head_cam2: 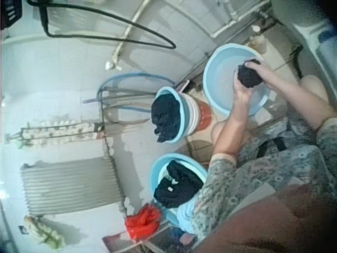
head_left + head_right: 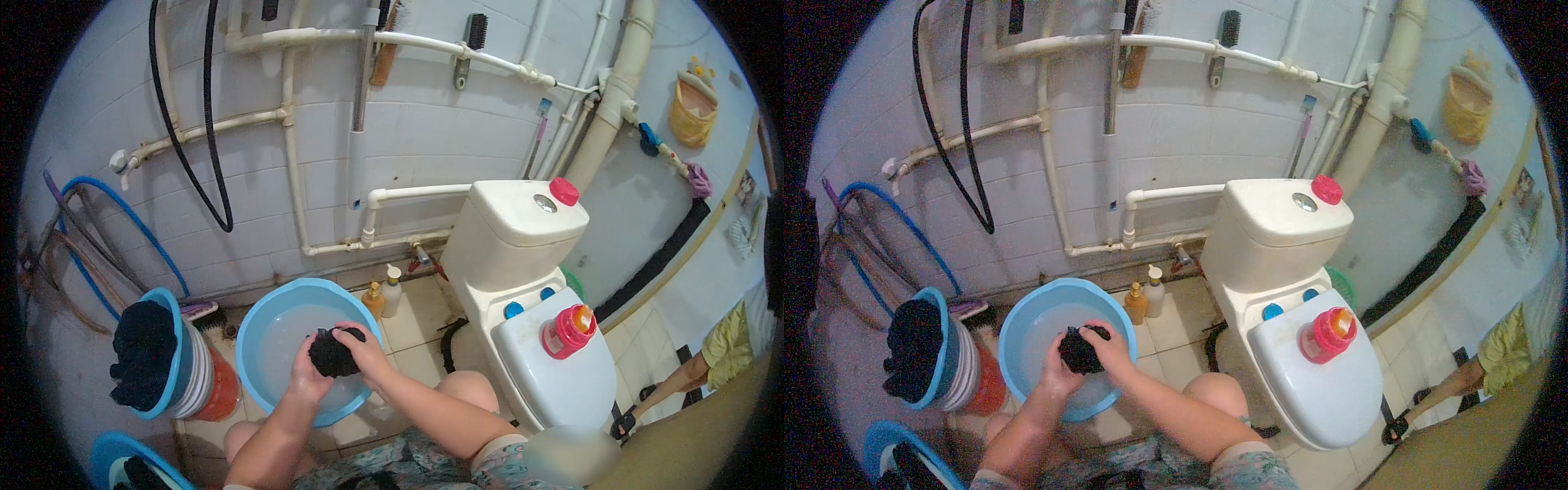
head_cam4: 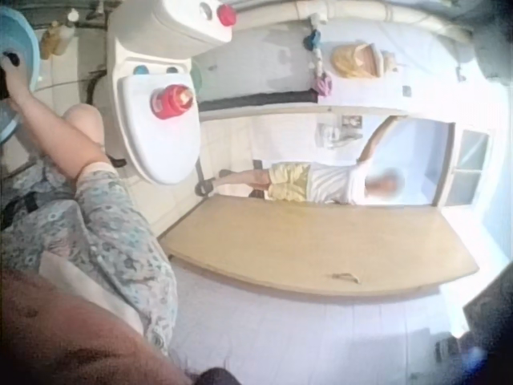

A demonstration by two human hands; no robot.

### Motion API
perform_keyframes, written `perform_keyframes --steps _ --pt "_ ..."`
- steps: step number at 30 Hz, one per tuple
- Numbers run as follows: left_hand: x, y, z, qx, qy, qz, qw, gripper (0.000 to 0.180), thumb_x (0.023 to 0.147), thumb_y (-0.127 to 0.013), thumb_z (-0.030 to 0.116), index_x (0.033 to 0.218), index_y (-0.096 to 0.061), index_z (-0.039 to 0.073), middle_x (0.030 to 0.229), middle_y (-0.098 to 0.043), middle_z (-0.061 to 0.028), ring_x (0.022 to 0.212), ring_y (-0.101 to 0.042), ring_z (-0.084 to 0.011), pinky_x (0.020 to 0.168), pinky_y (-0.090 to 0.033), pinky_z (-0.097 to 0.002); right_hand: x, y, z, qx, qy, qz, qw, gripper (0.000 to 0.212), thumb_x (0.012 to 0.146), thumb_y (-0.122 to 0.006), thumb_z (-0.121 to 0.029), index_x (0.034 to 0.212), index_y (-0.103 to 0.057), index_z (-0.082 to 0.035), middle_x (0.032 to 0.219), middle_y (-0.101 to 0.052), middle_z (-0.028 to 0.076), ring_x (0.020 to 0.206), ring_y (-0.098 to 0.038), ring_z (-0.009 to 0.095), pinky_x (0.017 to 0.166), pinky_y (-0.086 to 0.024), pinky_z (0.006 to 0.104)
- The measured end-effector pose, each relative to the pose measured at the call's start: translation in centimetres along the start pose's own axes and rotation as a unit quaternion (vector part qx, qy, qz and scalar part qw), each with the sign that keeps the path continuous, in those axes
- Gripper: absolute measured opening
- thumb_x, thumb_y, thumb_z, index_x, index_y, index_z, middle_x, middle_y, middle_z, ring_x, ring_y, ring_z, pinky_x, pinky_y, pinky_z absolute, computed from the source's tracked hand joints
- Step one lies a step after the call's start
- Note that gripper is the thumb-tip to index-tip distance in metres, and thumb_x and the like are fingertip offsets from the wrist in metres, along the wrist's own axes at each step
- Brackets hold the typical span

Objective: The person hand-washes dark clothing items in a blue basin filled with water. They scrub and rinse a black garment, then add a pair of dark jeans to the basin. The person uses a yellow sponge to scrub the jeans and applies liquid detergent from a bottle before continuing to wash the items.

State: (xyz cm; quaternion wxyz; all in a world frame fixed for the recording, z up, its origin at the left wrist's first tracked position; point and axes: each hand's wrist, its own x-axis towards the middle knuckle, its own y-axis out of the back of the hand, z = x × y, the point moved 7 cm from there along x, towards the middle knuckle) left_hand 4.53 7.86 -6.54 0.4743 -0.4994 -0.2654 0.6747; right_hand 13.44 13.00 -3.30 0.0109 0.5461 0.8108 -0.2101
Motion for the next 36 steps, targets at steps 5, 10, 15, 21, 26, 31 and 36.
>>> perform_keyframes --steps 5,10,15,21,26,31,36 --pt "0.0 1.0 0.7 0.011 -0.018 0.043 0.999 0.025 0.087 -0.050 0.033 0.100 -0.060 0.013 0.097 -0.063 -0.0046 0.091 -0.060 -0.0220 0.085 -0.047 -0.0391 0.1 -0.7 0.8 -0.041 -0.024 -0.029 0.998 0.038 0.081 -0.064 -0.024 0.114 -0.053 -0.008 0.107 -0.055 0.008 0.097 -0.054 0.017 0.081 -0.045 0.0294" --pt "0.2 1.2 1.3 0.017 -0.042 0.050 0.998 0.025 0.086 -0.051 0.032 0.098 -0.060 0.013 0.095 -0.064 -0.0036 0.088 -0.061 -0.0215 0.083 -0.048 -0.0389 -1.0 -1.4 0.4 0.035 -0.102 -0.052 0.993 0.044 0.085 -0.059 -0.035 0.122 -0.049 -0.013 0.112 -0.055 0.006 0.101 -0.054 0.018 0.081 -0.045 0.0288" --pt "0.9 1.4 1.5 0.017 -0.055 0.052 0.997 0.024 0.087 -0.050 0.031 0.098 -0.059 0.012 0.095 -0.063 -0.0036 0.090 -0.061 -0.0212 0.084 -0.048 -0.0389 -0.6 -1.5 1.6 0.145 -0.175 -0.114 0.967 0.043 0.085 -0.057 -0.039 0.120 -0.049 -0.016 0.113 -0.055 0.003 0.099 -0.056 0.017 0.081 -0.047 0.0309" --pt "1.7 1.0 1.9 0.018 -0.076 -0.003 0.997 0.026 0.089 -0.047 0.031 0.102 -0.057 0.011 0.100 -0.062 -0.0052 0.094 -0.059 -0.0217 0.086 -0.046 -0.0392 -0.9 -0.9 0.2 0.105 -0.194 -0.080 0.972 0.037 0.083 -0.062 -0.028 0.116 -0.052 -0.015 0.108 -0.057 0.004 0.098 -0.056 0.017 0.079 -0.048 0.0311" --pt "-1.6 -4.2 1.7 0.047 -0.004 -0.047 0.998 0.032 0.093 -0.041 0.034 0.112 -0.051 0.010 0.109 -0.059 -0.0081 0.102 -0.056 -0.0233 0.091 -0.043 -0.0396 1.0 1.6 -5.9 -0.262 0.263 0.035 0.928 0.016 0.075 -0.068 -0.016 0.089 -0.063 -0.009 0.091 -0.060 0.003 0.090 -0.055 0.019 0.080 -0.044 0.0337" --pt "-2.7 -4.1 1.9 0.045 0.041 -0.098 0.993 0.032 0.090 -0.050 0.038 0.107 -0.052 0.012 0.099 -0.060 -0.0063 0.086 -0.058 -0.0190 0.075 -0.048 -0.0361 -8.2 -8.1 -8.3 -0.478 0.542 -0.135 0.678 0.015 0.064 -0.073 -0.017 0.072 -0.061 -0.011 0.078 -0.056 0.003 0.077 -0.052 0.024 0.071 -0.040 0.0360" --pt "0.3 -0.3 0.8 0.010 -0.016 -0.074 0.997 0.024 0.090 -0.052 0.036 0.094 -0.056 0.013 0.085 -0.060 -0.0028 0.075 -0.057 -0.0129 0.069 -0.049 -0.0307 -7.5 -11.4 -2.5 -0.681 0.285 -0.297 0.606 0.014 0.062 -0.071 -0.017 0.061 -0.058 -0.011 0.068 -0.056 0.007 0.066 -0.054 0.027 0.058 -0.040 0.0368"
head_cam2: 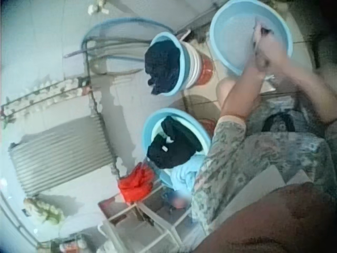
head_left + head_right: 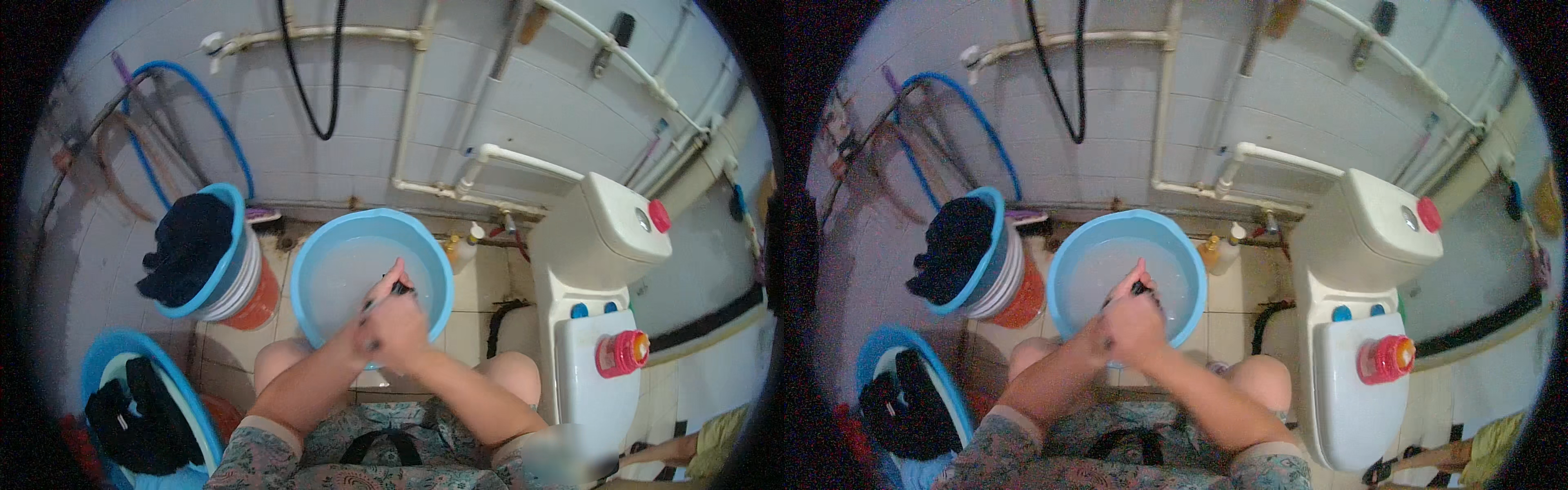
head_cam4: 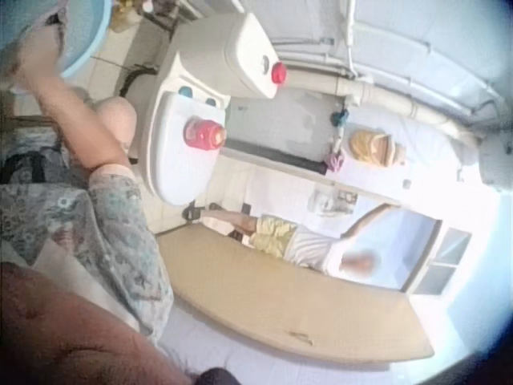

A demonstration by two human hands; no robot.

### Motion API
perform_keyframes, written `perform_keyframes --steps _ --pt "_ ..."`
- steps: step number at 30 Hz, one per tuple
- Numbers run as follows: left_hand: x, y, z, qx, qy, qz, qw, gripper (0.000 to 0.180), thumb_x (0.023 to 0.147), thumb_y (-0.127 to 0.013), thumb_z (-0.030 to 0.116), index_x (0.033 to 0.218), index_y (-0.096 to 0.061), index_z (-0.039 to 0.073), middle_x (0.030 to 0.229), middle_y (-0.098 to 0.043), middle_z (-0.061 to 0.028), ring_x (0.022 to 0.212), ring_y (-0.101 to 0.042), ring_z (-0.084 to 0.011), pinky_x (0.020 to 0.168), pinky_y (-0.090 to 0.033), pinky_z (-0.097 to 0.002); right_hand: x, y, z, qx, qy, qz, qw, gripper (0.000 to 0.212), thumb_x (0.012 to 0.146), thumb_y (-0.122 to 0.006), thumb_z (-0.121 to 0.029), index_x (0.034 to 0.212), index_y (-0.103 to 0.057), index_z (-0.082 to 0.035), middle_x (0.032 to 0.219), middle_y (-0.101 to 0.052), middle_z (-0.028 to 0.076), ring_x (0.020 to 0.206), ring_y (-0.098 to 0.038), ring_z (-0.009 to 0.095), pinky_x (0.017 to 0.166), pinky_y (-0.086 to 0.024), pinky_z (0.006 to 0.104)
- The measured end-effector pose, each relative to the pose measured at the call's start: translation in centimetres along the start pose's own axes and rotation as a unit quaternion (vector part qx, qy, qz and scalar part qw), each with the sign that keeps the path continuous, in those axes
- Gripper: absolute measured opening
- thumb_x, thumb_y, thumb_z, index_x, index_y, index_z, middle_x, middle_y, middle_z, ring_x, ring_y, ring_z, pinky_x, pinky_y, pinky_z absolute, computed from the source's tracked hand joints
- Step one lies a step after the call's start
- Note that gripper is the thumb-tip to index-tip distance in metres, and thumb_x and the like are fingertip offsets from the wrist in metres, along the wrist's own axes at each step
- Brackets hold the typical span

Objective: The person hand-washes dark clothing items in a blue basin filled with water. They scrub and rinse a black garment, then add a pair of dark jeans to the basin. The person uses a yellow sponge to scrub the jeans and applies liquid detergent from a bottle before continuing to wash the items.

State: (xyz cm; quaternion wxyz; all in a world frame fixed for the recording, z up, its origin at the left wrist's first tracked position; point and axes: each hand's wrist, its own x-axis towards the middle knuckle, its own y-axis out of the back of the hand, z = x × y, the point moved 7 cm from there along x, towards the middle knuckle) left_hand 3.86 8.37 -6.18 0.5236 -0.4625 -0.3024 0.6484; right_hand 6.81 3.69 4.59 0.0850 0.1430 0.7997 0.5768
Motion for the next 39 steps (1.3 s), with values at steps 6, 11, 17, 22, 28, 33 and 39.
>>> perform_keyframes --steps 6,11,17,22,28,33,39 --pt "1.2 -1.1 -2.6 -0.119 -0.015 -0.048 0.992 0.032 0.092 -0.043 0.037 0.105 -0.055 0.011 0.099 -0.059 -0.0085 0.091 -0.059 -0.0193 0.084 -0.046 -0.0353 -0.8 2.9 7.6 0.042 -0.054 0.401 0.914 0.018 0.074 -0.065 -0.015 0.063 -0.055 -0.005 0.066 -0.054 0.012 0.064 -0.053 0.031 0.060 -0.043 0.0370" --pt "-2.0 0.1 -0.4 0.038 -0.164 0.050 0.984 0.034 0.092 -0.039 0.039 0.099 -0.055 0.010 0.093 -0.060 -0.0068 0.090 -0.057 -0.0212 0.084 -0.045 -0.0379 -1.4 1.3 4.1 0.147 -0.001 0.428 0.891 0.012 0.072 -0.061 -0.015 0.068 -0.055 -0.006 0.067 -0.053 0.010 0.067 -0.052 0.026 0.063 -0.041 0.0343" --pt "-0.5 -0.2 1.0 -0.081 -0.053 0.168 0.981 0.021 0.085 -0.052 0.030 0.074 -0.052 0.012 0.078 -0.057 -0.0065 0.079 -0.058 -0.0238 0.077 -0.048 -0.0420 -0.9 -5.3 13.5 0.772 -0.284 0.178 0.540 0.040 0.080 -0.053 -0.010 0.120 -0.048 -0.009 0.105 -0.053 0.006 0.101 -0.051 0.019 0.081 -0.046 0.0307" --pt "1.3 2.8 4.7 -0.072 -0.099 0.191 0.974 0.023 0.086 -0.050 0.033 0.080 -0.055 0.012 0.084 -0.059 -0.0087 0.081 -0.057 -0.0269 0.080 -0.046 -0.0437 -1.8 -3.1 9.2 0.741 -0.311 0.102 0.586 0.047 0.077 -0.063 -0.008 0.121 -0.045 -0.012 0.103 -0.056 0.007 0.098 -0.054 0.021 0.075 -0.049 0.0351" --pt "1.2 0.7 2.0 0.025 -0.014 0.093 0.995 0.049 0.090 -0.044 0.046 0.124 -0.044 0.011 0.117 -0.053 -0.0085 0.109 -0.049 -0.0257 0.094 -0.037 -0.0454 -1.7 -0.2 13.9 0.755 -0.232 0.320 0.522 0.032 0.080 -0.067 -0.011 0.105 -0.047 -0.006 0.093 -0.059 0.010 0.079 -0.061 0.021 0.065 -0.053 0.0361" --pt "-0.4 -4.4 -0.6 -0.074 0.033 -0.102 0.991 0.052 0.092 -0.029 0.054 0.127 -0.044 0.020 0.131 -0.045 -0.0018 0.119 -0.043 -0.0226 0.098 -0.035 -0.0461 -1.1 0.0 13.0 0.582 -0.204 0.359 0.701 0.031 0.076 -0.070 -0.018 0.098 -0.052 -0.005 0.093 -0.057 0.006 0.083 -0.054 0.016 0.073 -0.045 0.0291" --pt "-0.2 -2.1 3.2 0.040 0.040 0.091 0.994 0.036 0.088 -0.051 0.038 0.105 -0.059 0.008 0.101 -0.062 -0.0083 0.085 -0.061 -0.0199 0.076 -0.050 -0.0351 -1.4 2.1 6.3 0.338 -0.078 0.311 0.885 0.027 0.067 -0.069 -0.010 0.093 -0.060 -0.009 0.092 -0.061 0.010 0.091 -0.058 0.027 0.082 -0.044 0.0360"
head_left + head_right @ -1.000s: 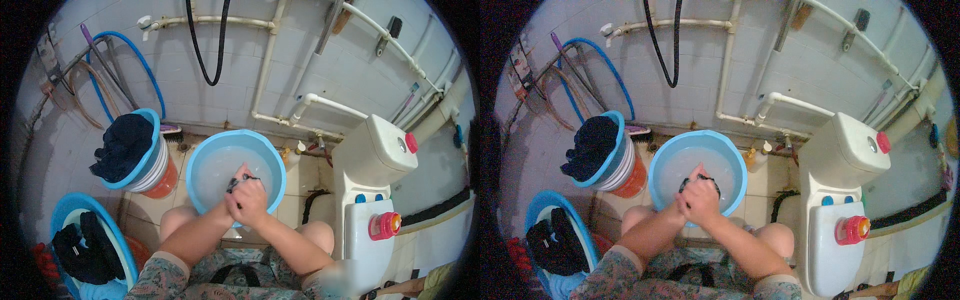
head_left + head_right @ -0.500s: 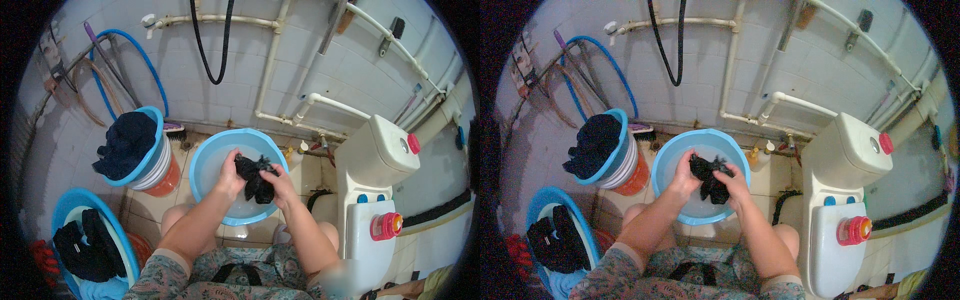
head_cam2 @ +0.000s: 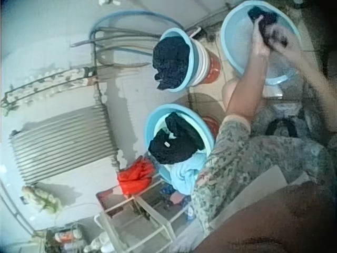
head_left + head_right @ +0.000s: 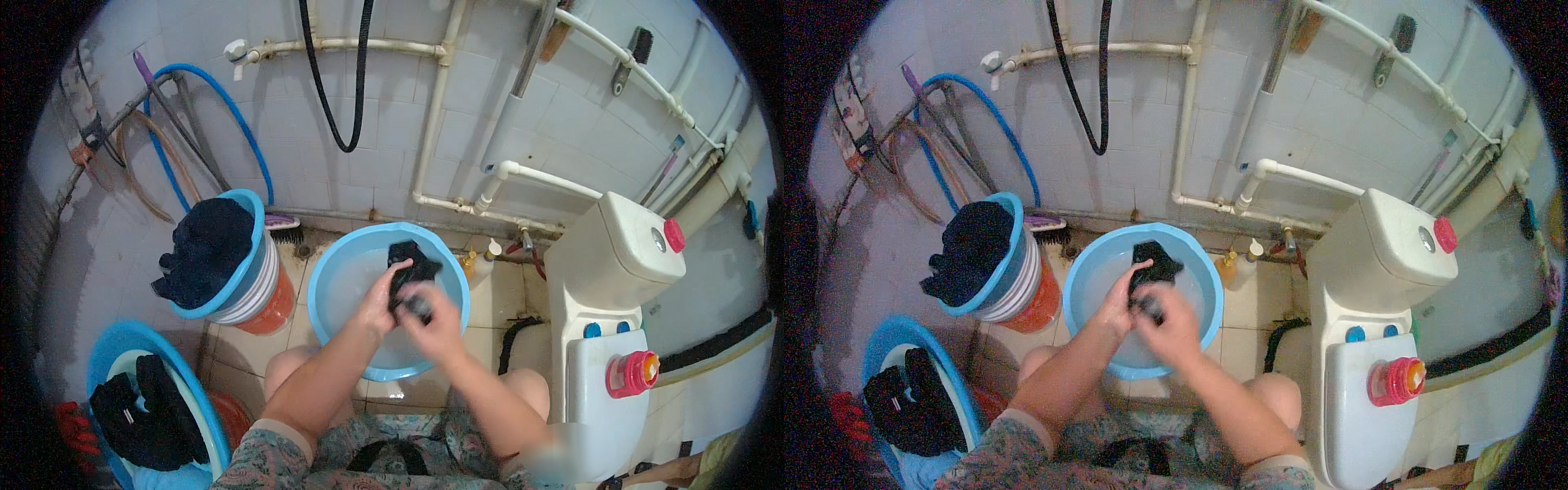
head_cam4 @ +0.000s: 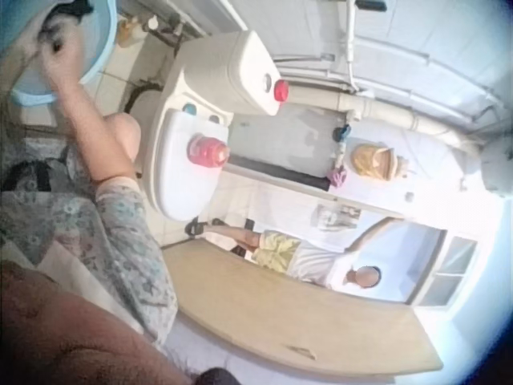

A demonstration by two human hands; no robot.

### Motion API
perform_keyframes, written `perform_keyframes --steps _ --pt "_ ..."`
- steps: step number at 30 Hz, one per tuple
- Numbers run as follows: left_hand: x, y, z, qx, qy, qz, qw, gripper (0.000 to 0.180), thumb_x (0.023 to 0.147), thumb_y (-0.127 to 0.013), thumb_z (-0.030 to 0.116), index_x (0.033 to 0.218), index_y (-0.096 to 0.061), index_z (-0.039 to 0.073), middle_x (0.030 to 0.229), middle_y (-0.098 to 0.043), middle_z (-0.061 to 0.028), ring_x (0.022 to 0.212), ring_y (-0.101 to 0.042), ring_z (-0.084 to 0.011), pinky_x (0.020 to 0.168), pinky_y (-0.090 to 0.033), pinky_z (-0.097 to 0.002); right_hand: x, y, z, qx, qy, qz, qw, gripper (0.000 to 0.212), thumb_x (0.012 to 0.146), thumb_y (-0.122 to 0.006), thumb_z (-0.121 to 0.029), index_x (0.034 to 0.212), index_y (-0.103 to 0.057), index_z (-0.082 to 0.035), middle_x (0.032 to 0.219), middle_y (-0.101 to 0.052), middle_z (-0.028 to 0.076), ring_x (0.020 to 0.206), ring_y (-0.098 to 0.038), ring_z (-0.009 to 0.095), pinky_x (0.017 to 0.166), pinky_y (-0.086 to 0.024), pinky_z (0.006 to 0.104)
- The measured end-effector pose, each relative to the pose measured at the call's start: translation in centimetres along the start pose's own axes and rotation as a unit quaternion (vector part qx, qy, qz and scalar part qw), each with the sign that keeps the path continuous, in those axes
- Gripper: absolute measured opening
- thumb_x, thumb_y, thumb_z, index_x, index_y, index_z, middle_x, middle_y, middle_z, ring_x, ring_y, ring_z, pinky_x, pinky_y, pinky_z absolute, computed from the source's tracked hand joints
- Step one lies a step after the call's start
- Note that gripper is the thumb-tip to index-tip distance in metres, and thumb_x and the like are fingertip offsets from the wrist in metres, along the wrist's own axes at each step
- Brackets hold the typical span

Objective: The person hand-washes dark clothing items in a blue basin filled with water. They scrub and rinse a black garment, then add a pair of dark jeans to the basin. The person uses a yellow sponge to scrub the jeans and applies liquid detergent from a bottle before continuing to wash the items.

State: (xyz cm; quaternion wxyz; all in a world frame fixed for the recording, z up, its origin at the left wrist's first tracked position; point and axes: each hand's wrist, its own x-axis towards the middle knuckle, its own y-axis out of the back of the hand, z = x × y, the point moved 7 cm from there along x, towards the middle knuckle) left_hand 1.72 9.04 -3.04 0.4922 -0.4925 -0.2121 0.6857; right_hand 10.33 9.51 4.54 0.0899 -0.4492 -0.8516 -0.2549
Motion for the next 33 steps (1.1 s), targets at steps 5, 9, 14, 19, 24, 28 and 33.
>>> perform_keyframes --steps 5,9,14,19,24,28,33 --pt "4.7 5.5 -3.7 -0.092 0.019 -0.185 0.978 0.033 0.088 -0.052 0.036 0.104 -0.055 0.008 0.087 -0.059 -0.0055 0.077 -0.059 -0.0201 0.072 -0.050 -0.0365 -2.1 -3.4 -4.0 -0.257 0.192 -0.083 0.944 0.017 0.063 -0.072 -0.019 0.063 -0.057 -0.010 0.065 -0.058 0.009 0.064 -0.056 0.031 0.064 -0.043 0.0397" --pt "1.5 -0.6 -4.2 -0.133 -0.112 -0.018 0.985 0.025 0.093 -0.044 0.030 0.103 -0.055 0.010 0.098 -0.059 -0.0056 0.093 -0.057 -0.0188 0.082 -0.047 -0.0362 2.6 2.9 4.0 -0.252 -0.145 0.130 0.948 0.022 0.073 -0.065 -0.028 0.060 -0.063 -0.010 0.064 -0.061 0.015 0.059 -0.057 0.033 0.058 -0.044 0.0430" --pt "4.7 5.1 -5.8 -0.115 -0.190 -0.274 0.936 0.027 0.089 -0.046 0.033 0.101 -0.053 0.011 0.093 -0.058 -0.0067 0.090 -0.058 -0.0206 0.082 -0.046 -0.0379 -0.4 -2.9 -2.4 -0.292 0.158 -0.024 0.943 0.018 0.077 -0.063 -0.024 0.066 -0.060 -0.010 0.066 -0.060 0.013 0.063 -0.053 0.034 0.060 -0.040 0.0436" --pt "1.5 0.1 -4.0 -0.205 -0.078 -0.065 0.973 0.025 0.090 -0.049 0.029 0.104 -0.057 0.010 0.096 -0.062 -0.0066 0.087 -0.060 -0.0211 0.080 -0.048 -0.0366 1.2 1.3 4.4 -0.125 -0.104 0.131 0.978 0.020 0.085 -0.058 -0.026 0.085 -0.056 -0.006 0.076 -0.058 0.017 0.075 -0.052 0.035 0.069 -0.041 0.0409" --pt "-0.6 0.2 -3.8 -0.088 -0.079 0.034 0.992 0.034 0.092 -0.038 0.030 0.105 -0.058 0.008 0.098 -0.063 -0.0087 0.089 -0.061 -0.0230 0.081 -0.049 -0.0377 -2.3 0.3 9.4 0.255 -0.243 0.177 0.919 0.028 0.083 -0.058 -0.016 0.109 -0.055 -0.009 0.097 -0.059 0.010 0.093 -0.056 0.025 0.079 -0.043 0.0314" --pt "0.4 2.3 -2.8 -0.090 -0.102 0.009 0.991 0.041 0.092 -0.032 0.038 0.102 -0.058 0.008 0.095 -0.063 -0.0108 0.087 -0.062 -0.0260 0.082 -0.050 -0.0413 -5.3 -2.5 6.5 0.486 -0.437 0.107 0.749 0.057 0.085 -0.057 -0.031 0.135 -0.035 -0.015 0.126 -0.047 0.006 0.109 -0.050 0.018 0.085 -0.043 0.0318" --pt "0.6 1.4 -2.5 -0.074 -0.115 0.022 0.990 0.044 0.092 -0.030 0.038 0.103 -0.057 0.006 0.098 -0.062 -0.0117 0.090 -0.060 -0.0270 0.084 -0.049 -0.0424 -4.9 -1.8 6.1 0.506 -0.465 0.056 0.724 0.049 0.087 -0.052 -0.040 0.130 -0.042 -0.019 0.122 -0.051 0.001 0.105 -0.053 0.015 0.081 -0.046 0.0319"
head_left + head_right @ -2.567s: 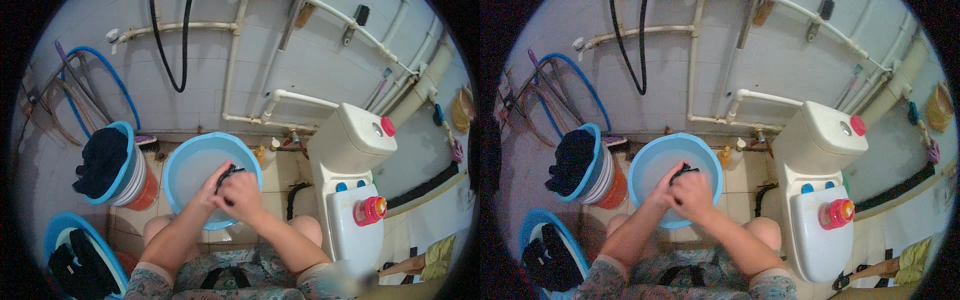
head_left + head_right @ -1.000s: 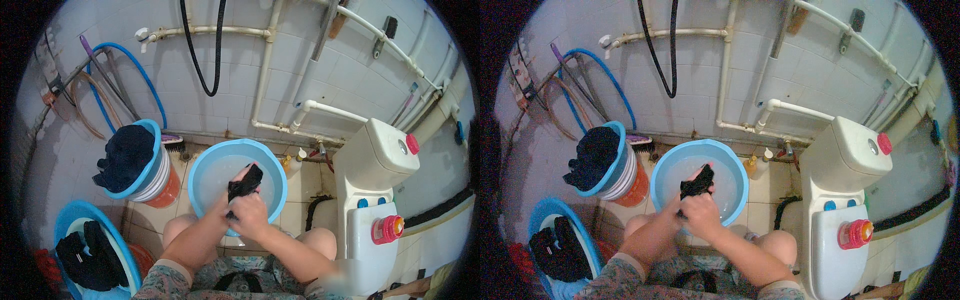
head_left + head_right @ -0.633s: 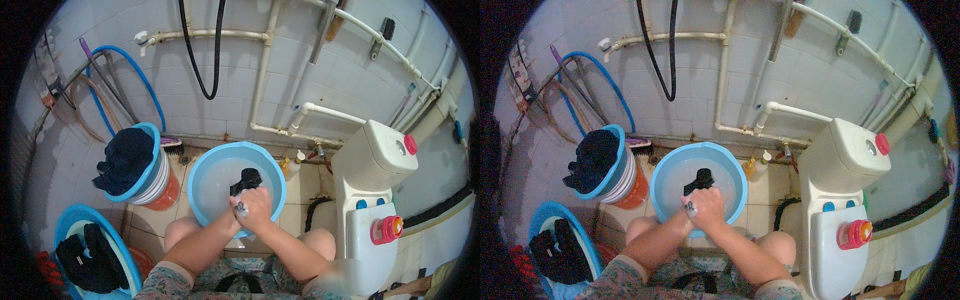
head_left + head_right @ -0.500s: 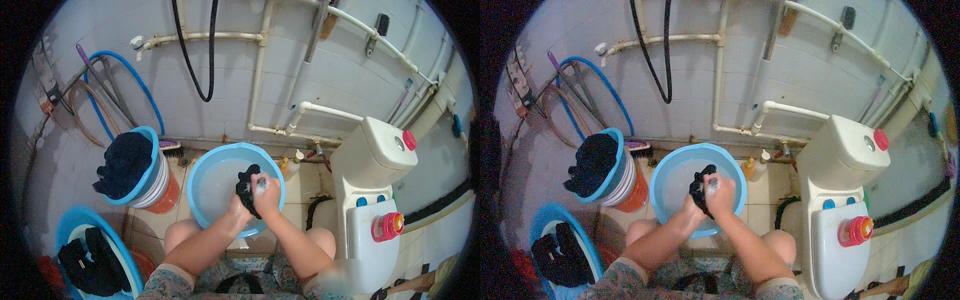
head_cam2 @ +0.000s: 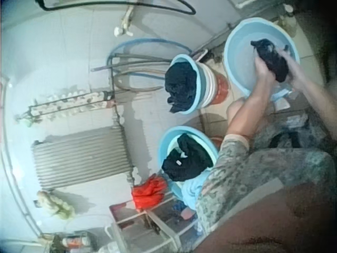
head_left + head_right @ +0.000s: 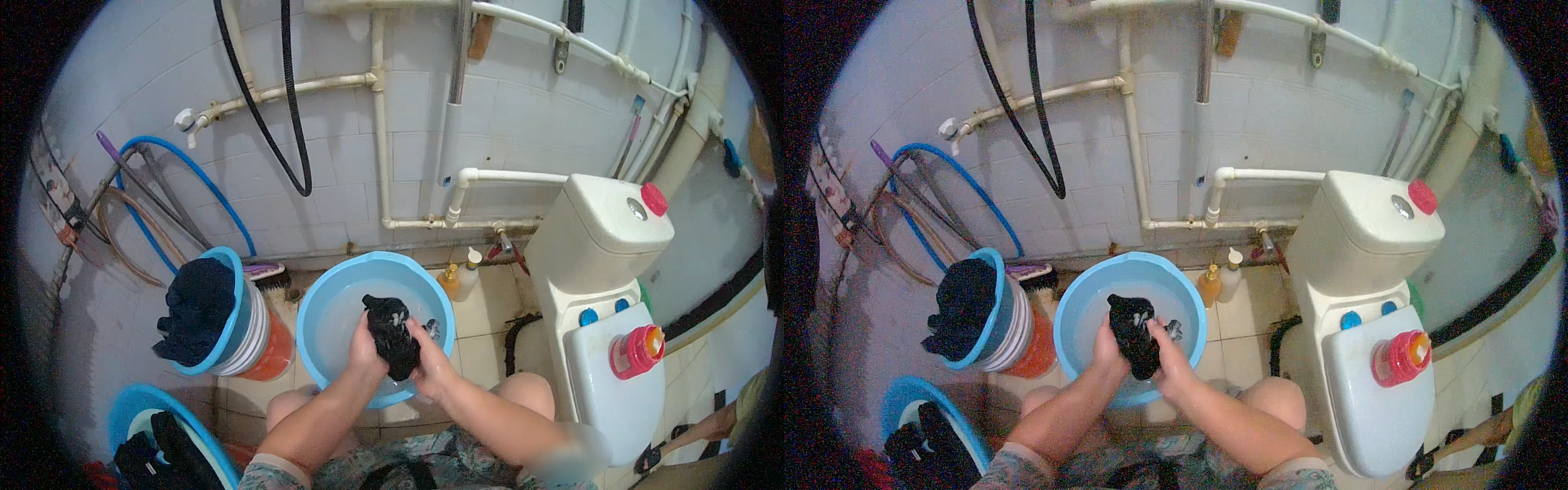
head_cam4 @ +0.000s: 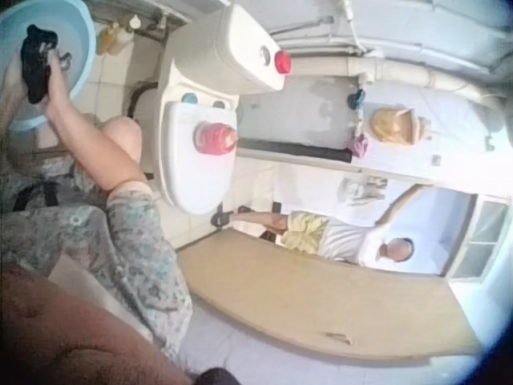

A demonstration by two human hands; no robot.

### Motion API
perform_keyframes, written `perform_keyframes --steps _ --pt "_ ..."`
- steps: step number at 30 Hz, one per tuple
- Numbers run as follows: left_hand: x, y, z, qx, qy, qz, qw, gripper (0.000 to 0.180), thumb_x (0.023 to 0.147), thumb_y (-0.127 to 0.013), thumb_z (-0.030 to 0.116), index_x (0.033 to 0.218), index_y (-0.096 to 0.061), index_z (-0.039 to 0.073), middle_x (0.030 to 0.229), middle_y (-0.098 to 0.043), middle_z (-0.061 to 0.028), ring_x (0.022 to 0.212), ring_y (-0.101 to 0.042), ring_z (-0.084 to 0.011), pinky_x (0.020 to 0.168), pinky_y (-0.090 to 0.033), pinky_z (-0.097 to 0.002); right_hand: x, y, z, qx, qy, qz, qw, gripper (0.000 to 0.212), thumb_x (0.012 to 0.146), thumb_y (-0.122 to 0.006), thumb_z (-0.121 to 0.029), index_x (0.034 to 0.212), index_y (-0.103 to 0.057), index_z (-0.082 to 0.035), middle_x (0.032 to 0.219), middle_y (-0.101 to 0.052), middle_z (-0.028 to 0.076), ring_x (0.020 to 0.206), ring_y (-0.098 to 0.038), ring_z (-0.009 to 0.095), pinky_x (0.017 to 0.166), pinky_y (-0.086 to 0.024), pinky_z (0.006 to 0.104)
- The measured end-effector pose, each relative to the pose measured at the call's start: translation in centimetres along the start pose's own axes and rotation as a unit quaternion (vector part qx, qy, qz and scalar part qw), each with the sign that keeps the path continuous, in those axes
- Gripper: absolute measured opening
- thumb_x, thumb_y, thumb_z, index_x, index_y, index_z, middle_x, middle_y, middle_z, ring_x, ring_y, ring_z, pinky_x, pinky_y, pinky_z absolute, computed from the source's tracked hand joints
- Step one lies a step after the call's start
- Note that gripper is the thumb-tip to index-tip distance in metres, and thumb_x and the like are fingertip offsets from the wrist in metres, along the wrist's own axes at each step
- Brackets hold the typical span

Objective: The person hand-washes dark clothing items in a blue basin filled with water. They scrub and rinse a black garment, then add a pair of dark jeans to the basin. The person uses a yellow sponge to scrub the jeans and applies liquid detergent from a bottle before continuing to wash the items.

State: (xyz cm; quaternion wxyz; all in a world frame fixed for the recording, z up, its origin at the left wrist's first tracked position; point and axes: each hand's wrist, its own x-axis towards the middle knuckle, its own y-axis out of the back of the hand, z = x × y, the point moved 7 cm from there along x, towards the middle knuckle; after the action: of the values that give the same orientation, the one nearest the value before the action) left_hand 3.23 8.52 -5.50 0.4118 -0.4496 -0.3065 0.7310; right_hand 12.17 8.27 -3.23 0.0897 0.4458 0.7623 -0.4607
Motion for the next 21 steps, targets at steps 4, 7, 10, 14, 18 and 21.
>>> perform_keyframes --steps 4,7,10,14,18,21 --pt "0.6 0.5 0.1 0.017 0.011 0.009 1.000 0.043 0.090 -0.030 0.037 0.104 -0.057 0.006 0.095 -0.062 -0.0124 0.084 -0.061 -0.0283 0.080 -0.050 -0.0439 0.5 0.1 0.4 -0.017 -0.013 -0.010 1.000 0.043 0.086 -0.054 -0.043 0.120 -0.050 -0.017 0.112 -0.057 0.001 0.100 -0.055 0.014 0.079 -0.047 0.0304" --pt "0.7 0.8 0.3 0.013 -0.005 0.073 0.997 0.041 0.090 -0.032 0.037 0.100 -0.059 0.007 0.091 -0.063 -0.0112 0.082 -0.062 -0.0275 0.078 -0.051 -0.0424 1.1 0.6 0.9 -0.021 -0.042 -0.016 0.999 0.042 0.086 -0.053 -0.045 0.115 -0.053 -0.015 0.107 -0.059 0.000 0.096 -0.056 0.014 0.077 -0.047 0.0298" --pt "0.8 0.0 1.0 0.005 -0.019 0.001 1.000 0.037 0.091 -0.035 0.034 0.094 -0.060 0.007 0.089 -0.063 -0.0091 0.081 -0.062 -0.0242 0.077 -0.051 -0.0393 0.3 -0.5 0.3 -0.024 -0.055 -0.028 0.998 0.043 0.086 -0.052 -0.047 0.113 -0.054 -0.015 0.105 -0.060 0.000 0.093 -0.057 0.013 0.076 -0.047 0.0293" --pt "0.8 -0.7 1.2 -0.004 -0.022 -0.038 0.999 0.034 0.090 -0.036 0.031 0.092 -0.060 0.007 0.086 -0.064 -0.0081 0.077 -0.062 -0.0230 0.073 -0.052 -0.0374 0.8 0.3 0.6 -0.053 -0.065 -0.010 0.996 0.044 0.085 -0.052 -0.050 0.113 -0.054 -0.016 0.104 -0.060 -0.001 0.090 -0.058 0.012 0.073 -0.047 0.0290" --pt "1.3 -0.4 0.8 -0.006 -0.017 -0.034 0.999 0.033 0.089 -0.037 0.031 0.093 -0.061 0.008 0.088 -0.063 -0.0079 0.081 -0.061 -0.0233 0.076 -0.051 -0.0384 1.4 0.9 0.8 -0.068 -0.055 -0.015 0.996 0.044 0.085 -0.052 -0.050 0.114 -0.054 -0.017 0.105 -0.060 -0.001 0.090 -0.058 0.012 0.072 -0.047 0.0290" --pt "0.9 -0.8 0.9 -0.016 0.000 -0.035 0.999 0.034 0.090 -0.036 0.032 0.094 -0.060 0.007 0.090 -0.063 -0.0084 0.083 -0.061 -0.0236 0.078 -0.050 -0.0386 1.6 1.1 0.9 -0.074 -0.049 -0.010 0.996 0.046 0.086 -0.050 -0.052 0.115 -0.054 -0.017 0.106 -0.060 0.000 0.092 -0.058 0.013 0.074 -0.047 0.0293"
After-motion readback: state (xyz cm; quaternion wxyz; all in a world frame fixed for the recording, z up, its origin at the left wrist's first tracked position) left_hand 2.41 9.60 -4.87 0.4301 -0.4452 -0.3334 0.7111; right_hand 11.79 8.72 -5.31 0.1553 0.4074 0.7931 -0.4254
